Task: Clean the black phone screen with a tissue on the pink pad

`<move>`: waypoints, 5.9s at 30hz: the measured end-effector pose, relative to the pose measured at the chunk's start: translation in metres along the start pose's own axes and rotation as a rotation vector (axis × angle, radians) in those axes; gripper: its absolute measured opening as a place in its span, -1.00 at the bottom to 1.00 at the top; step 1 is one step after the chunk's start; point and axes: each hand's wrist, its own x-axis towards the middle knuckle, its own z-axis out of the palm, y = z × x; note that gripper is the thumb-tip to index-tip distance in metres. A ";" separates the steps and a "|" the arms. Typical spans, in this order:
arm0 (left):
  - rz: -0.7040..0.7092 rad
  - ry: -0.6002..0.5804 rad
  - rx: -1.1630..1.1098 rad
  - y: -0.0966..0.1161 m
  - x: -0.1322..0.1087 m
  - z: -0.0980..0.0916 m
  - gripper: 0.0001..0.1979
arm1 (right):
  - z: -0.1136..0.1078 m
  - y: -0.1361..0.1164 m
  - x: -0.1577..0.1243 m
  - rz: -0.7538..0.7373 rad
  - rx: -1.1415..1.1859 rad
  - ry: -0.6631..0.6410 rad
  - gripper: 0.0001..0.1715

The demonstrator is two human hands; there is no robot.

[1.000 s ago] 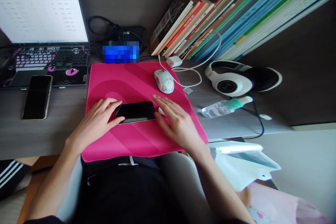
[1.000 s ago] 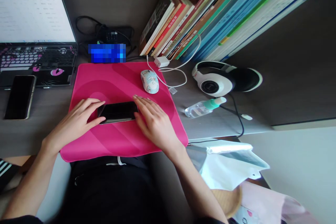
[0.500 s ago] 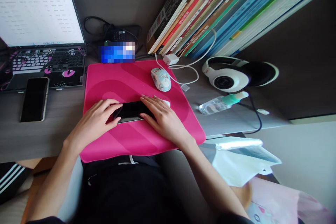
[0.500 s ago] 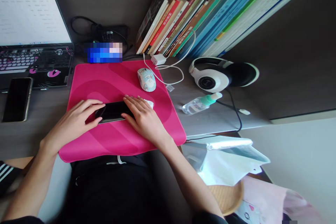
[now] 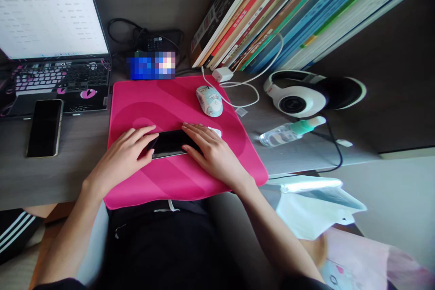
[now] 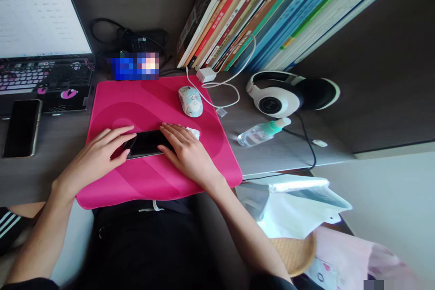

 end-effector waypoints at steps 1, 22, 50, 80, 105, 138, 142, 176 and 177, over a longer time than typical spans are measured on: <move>0.003 -0.001 0.006 0.000 0.000 0.000 -0.56 | 0.000 0.000 0.000 0.002 0.003 -0.002 -0.41; 0.077 0.003 0.097 -0.002 0.000 0.000 -0.48 | 0.000 0.000 -0.001 0.012 0.007 -0.011 -0.40; 0.096 0.005 0.072 -0.003 0.001 0.001 -0.46 | -0.002 -0.001 0.000 0.029 0.013 -0.024 -0.41; 0.081 -0.028 0.091 -0.002 -0.006 -0.006 -0.51 | -0.002 0.000 0.000 0.028 0.008 -0.021 -0.40; 0.221 -0.062 0.378 0.012 -0.005 -0.005 -0.54 | -0.004 -0.002 0.001 0.033 0.020 -0.023 -0.43; 0.230 0.036 0.349 0.007 -0.005 -0.006 -0.55 | -0.003 -0.001 0.000 0.016 0.011 -0.009 -0.44; 0.210 0.012 0.366 0.008 -0.007 -0.005 -0.48 | -0.002 0.000 0.000 0.017 0.015 -0.013 -0.44; 0.235 -0.030 0.429 0.020 -0.006 -0.005 -0.56 | -0.004 -0.001 0.000 0.032 0.019 -0.022 -0.43; 0.234 -0.034 0.434 0.021 -0.006 -0.005 -0.56 | -0.004 -0.001 0.000 0.032 0.020 -0.022 -0.43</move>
